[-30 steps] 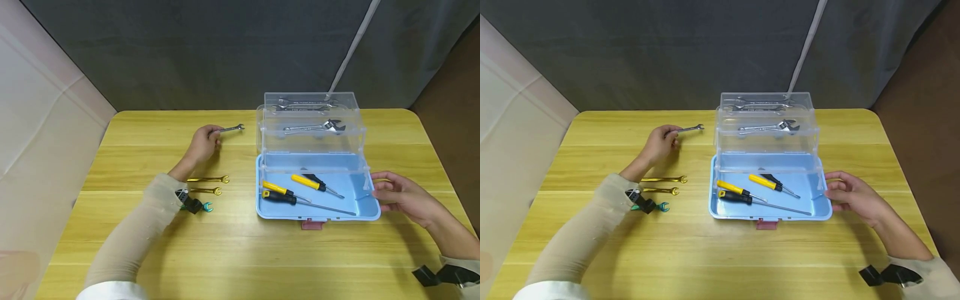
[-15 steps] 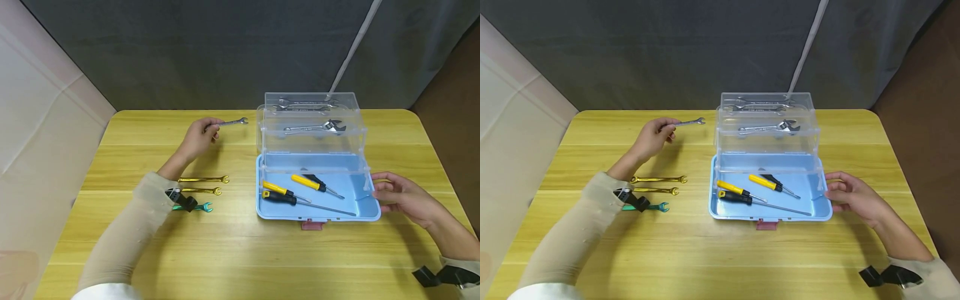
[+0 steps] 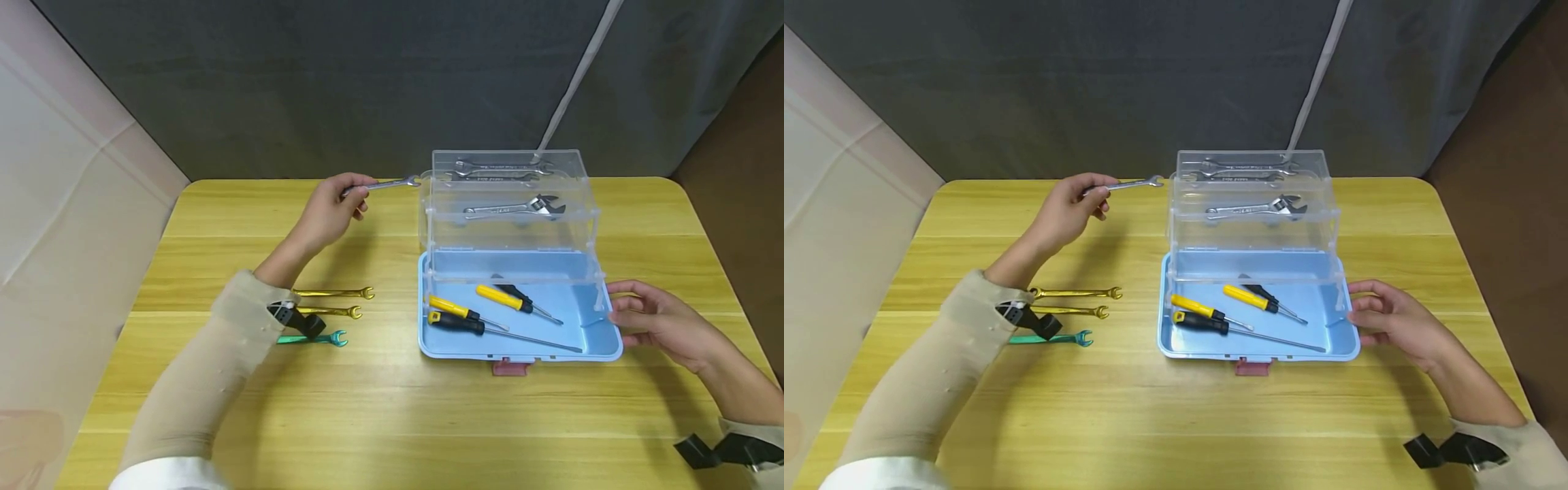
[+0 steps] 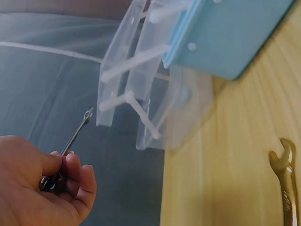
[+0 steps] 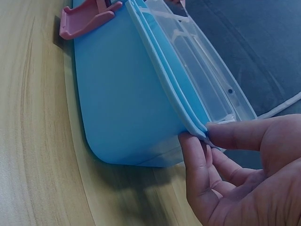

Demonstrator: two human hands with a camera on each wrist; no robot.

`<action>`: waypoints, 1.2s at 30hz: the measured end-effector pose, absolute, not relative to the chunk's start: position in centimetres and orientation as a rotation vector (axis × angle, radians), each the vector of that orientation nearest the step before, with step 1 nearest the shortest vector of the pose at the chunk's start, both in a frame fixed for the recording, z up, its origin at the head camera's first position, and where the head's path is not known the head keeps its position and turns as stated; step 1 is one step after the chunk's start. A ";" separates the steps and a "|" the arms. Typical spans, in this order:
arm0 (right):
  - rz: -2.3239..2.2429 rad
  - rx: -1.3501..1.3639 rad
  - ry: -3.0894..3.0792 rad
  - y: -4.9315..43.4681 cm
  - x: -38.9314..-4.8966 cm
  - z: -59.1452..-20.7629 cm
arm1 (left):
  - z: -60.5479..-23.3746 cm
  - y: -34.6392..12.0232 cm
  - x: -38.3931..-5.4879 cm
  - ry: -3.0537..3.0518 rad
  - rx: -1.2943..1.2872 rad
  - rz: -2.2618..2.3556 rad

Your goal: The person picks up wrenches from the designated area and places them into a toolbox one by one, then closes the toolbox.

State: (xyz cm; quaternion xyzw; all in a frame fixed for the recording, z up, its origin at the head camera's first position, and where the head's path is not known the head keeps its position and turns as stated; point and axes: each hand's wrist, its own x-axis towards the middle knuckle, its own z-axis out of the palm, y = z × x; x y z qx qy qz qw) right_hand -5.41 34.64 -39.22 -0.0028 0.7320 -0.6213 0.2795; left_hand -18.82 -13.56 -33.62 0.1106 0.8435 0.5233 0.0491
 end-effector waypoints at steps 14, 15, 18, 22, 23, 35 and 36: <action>-1.652 0.010 1.969 34.6 -5.3 -39.1 | -31.2 -8.5 -19.6 2.563 0.424 1.519; -1.657 0.013 1.964 34.6 -5.4 -39.1 | -31.0 -8.1 -19.6 2.559 0.424 1.510; -1.664 0.008 1.963 34.5 -5.4 -39.1 | -30.7 -7.1 -19.7 2.565 0.437 1.473; -1.656 -0.007 1.975 34.5 -5.4 -39.1 | -30.6 -5.7 -19.9 2.568 0.480 1.437; -1.653 -0.008 1.979 34.5 -5.4 -39.1 | -30.7 -5.4 -19.9 2.569 0.494 1.430; -1.661 0.009 1.971 34.5 -5.5 -39.2 | -31.4 -2.0 -20.5 2.570 0.578 1.303; -1.656 0.011 1.974 34.5 -5.5 -39.2 | -31.4 -1.8 -20.5 2.575 0.570 1.287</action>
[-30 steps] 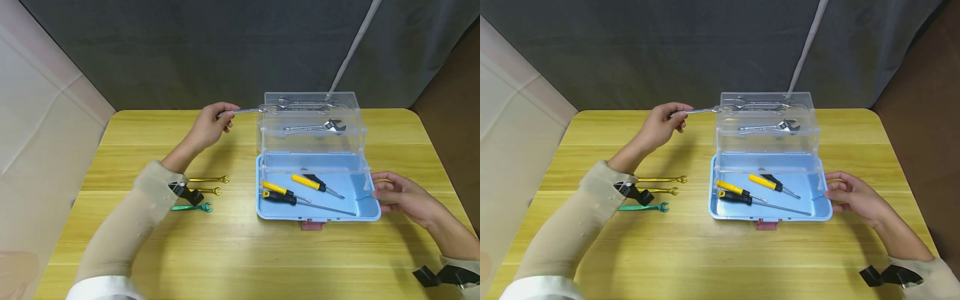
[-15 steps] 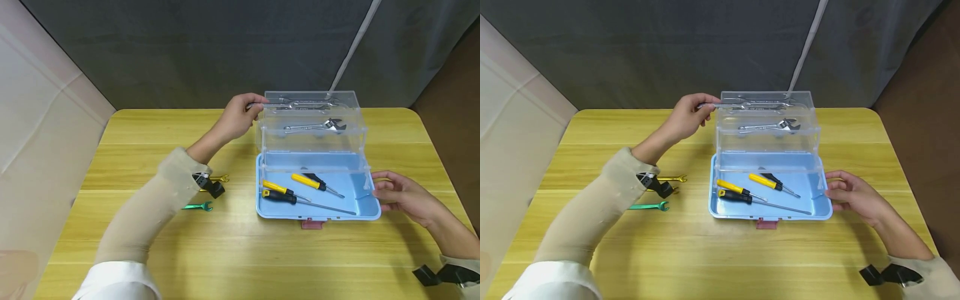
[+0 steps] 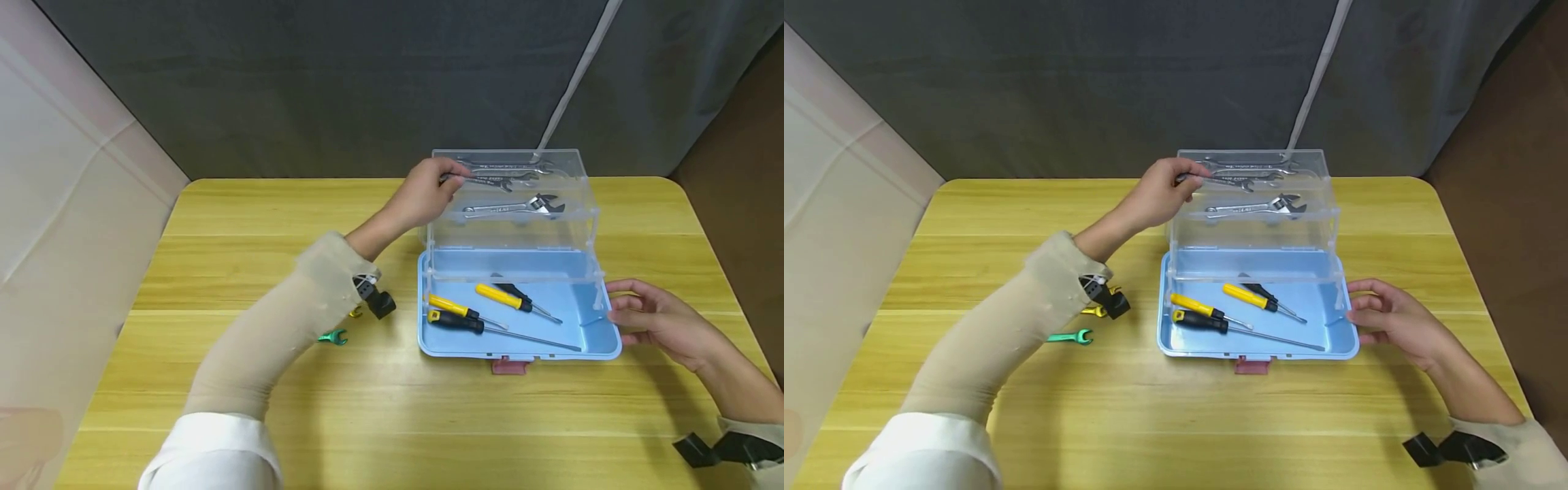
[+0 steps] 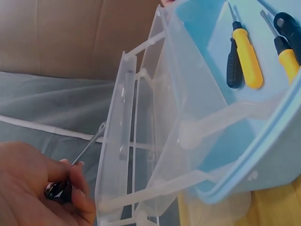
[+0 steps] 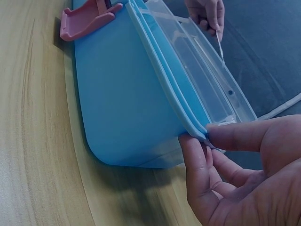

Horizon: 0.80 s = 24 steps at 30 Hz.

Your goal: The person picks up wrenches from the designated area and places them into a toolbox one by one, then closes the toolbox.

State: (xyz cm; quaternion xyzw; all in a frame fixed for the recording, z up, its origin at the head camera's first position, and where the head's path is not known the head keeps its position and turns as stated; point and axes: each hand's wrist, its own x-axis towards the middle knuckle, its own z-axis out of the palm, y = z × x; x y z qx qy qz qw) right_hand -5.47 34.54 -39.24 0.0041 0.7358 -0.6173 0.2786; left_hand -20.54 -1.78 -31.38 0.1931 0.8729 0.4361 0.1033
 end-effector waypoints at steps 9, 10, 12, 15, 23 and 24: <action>-1.638 0.025 1.984 34.5 -5.4 -39.2 | -31.4 -0.4 -21.1 2.647 0.603 1.108; -1.639 0.022 1.983 34.5 -5.4 -39.2 | -31.4 -0.3 -21.2 2.657 0.609 1.098; -1.642 0.016 1.982 34.5 -5.4 -39.2 | -31.4 -0.2 -21.3 2.676 0.614 1.081; -1.653 0.015 1.972 34.5 -5.4 -39.2 | -31.5 0.0 -21.3 2.717 0.633 1.017; -1.656 0.019 1.971 34.5 -5.3 -39.3 | -32.2 0.4 -21.0 2.849 0.769 0.725; -1.654 0.017 1.972 34.6 -5.3 -39.3 | -32.3 0.4 -20.9 2.863 0.783 0.703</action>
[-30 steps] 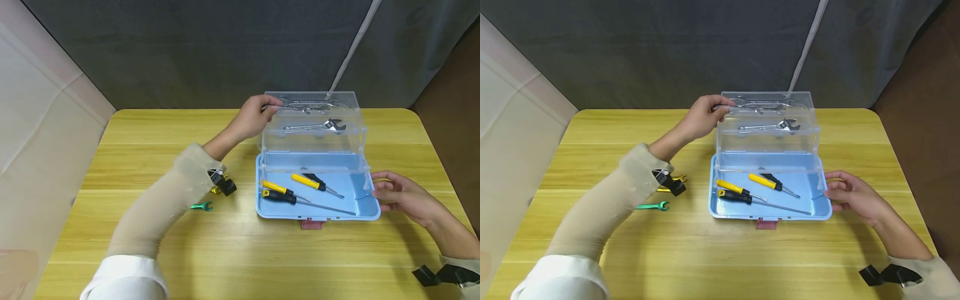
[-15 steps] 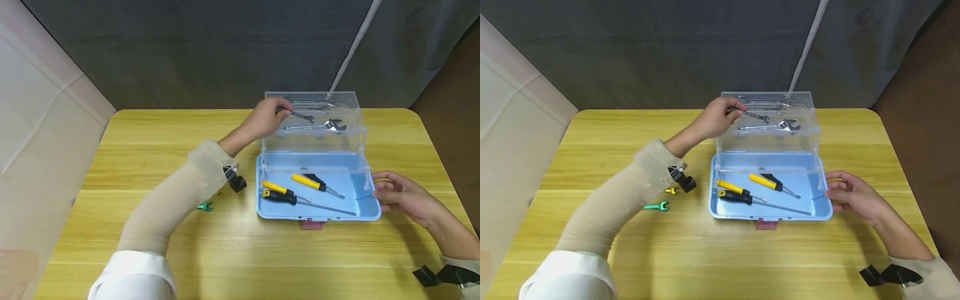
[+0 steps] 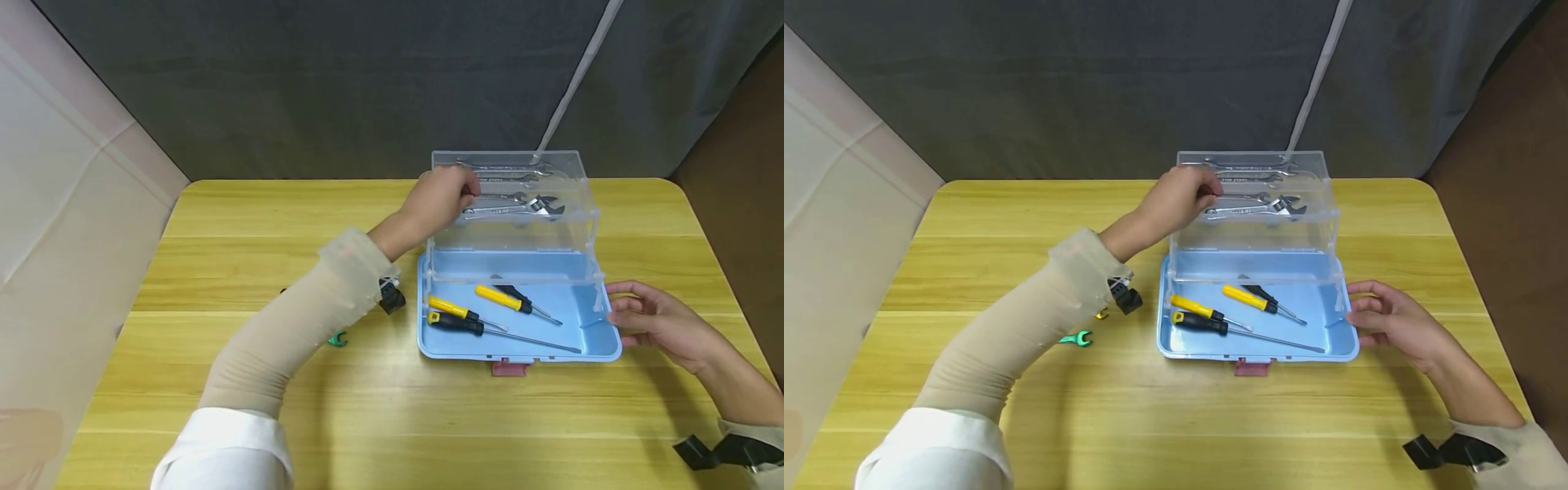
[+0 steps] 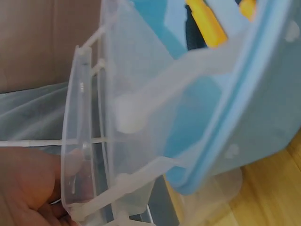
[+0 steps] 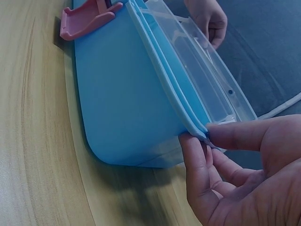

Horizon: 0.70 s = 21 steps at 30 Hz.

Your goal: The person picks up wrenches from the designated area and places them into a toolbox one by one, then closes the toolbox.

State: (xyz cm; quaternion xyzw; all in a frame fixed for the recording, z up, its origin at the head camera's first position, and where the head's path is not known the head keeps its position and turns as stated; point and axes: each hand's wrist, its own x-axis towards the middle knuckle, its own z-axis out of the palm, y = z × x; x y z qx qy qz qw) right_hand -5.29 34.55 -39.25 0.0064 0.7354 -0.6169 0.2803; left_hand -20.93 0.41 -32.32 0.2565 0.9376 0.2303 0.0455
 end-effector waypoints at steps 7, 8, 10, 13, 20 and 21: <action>-1.638 0.021 1.989 34.4 -5.3 -39.2 | -32.5 0.4 -20.7 2.944 0.888 0.557; -1.636 0.022 1.990 34.4 -5.2 -39.2 | -32.5 0.3 -20.7 2.953 0.904 0.533; -1.641 0.020 1.986 34.5 -5.3 -39.2 | -32.6 0.3 -20.7 2.965 0.926 0.503; -1.663 0.006 1.968 34.5 -5.3 -39.3 | -32.6 0.2 -20.7 2.964 0.941 0.497; -1.692 -0.019 1.951 34.5 -5.2 -39.4 | -32.3 -0.6 -21.0 2.875 0.993 0.626; -1.690 -0.019 1.954 34.5 -5.2 -39.4 | -32.1 -0.8 -21.0 2.867 1.024 0.646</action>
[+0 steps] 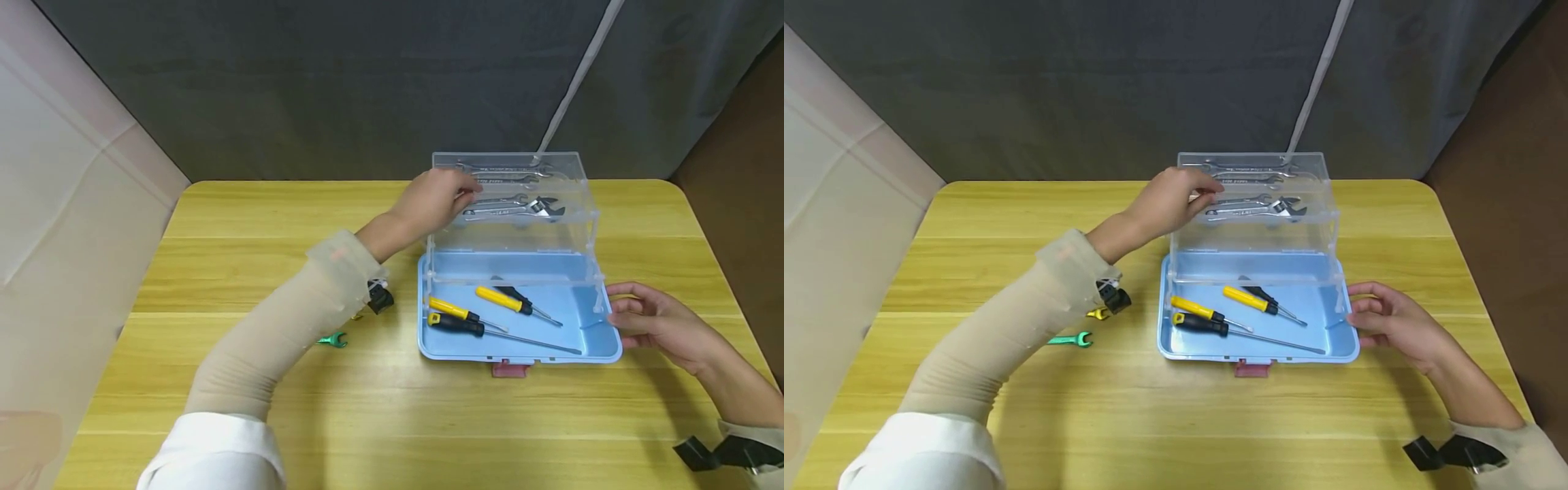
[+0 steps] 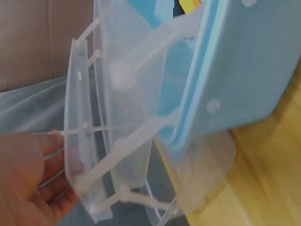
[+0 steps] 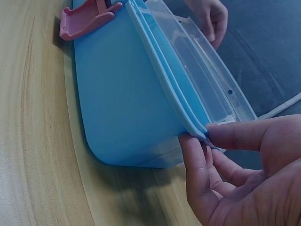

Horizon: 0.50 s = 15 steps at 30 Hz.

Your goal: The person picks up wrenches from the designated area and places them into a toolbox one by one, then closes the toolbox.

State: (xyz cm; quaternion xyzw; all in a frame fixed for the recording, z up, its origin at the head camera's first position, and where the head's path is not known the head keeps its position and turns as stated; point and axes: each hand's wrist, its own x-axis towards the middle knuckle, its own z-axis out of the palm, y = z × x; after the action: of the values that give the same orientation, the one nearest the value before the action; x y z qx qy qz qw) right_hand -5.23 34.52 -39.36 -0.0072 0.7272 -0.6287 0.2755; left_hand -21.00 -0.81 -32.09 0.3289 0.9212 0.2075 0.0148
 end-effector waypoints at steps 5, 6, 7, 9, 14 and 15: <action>-1.677 -0.018 1.957 34.6 -5.3 -39.4 | -31.1 -2.0 -20.9 2.849 1.175 0.663; -1.676 -0.016 1.954 34.6 -5.3 -39.4 | -30.9 -2.3 -20.9 2.840 1.198 0.656; -1.674 -0.015 1.953 34.6 -5.3 -39.3 | -30.7 -2.5 -20.8 2.829 1.211 0.643; -1.675 -0.009 1.951 34.6 -5.3 -39.3 | -30.4 -3.0 -20.6 2.808 1.248 0.606; -1.665 0.005 1.963 34.7 -5.5 -39.2 | -29.5 -3.8 -19.6 2.779 1.331 0.458; -1.662 0.005 1.966 34.7 -5.5 -39.2 | -29.4 -4.0 -19.4 2.776 1.344 0.432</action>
State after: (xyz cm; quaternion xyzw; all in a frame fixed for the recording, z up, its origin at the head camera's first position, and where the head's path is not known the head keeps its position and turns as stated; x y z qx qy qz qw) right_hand -5.50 34.74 -39.21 0.0019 0.7332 -0.6198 0.2797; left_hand -19.38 -4.01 -29.35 0.4316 0.8912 0.1387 0.0136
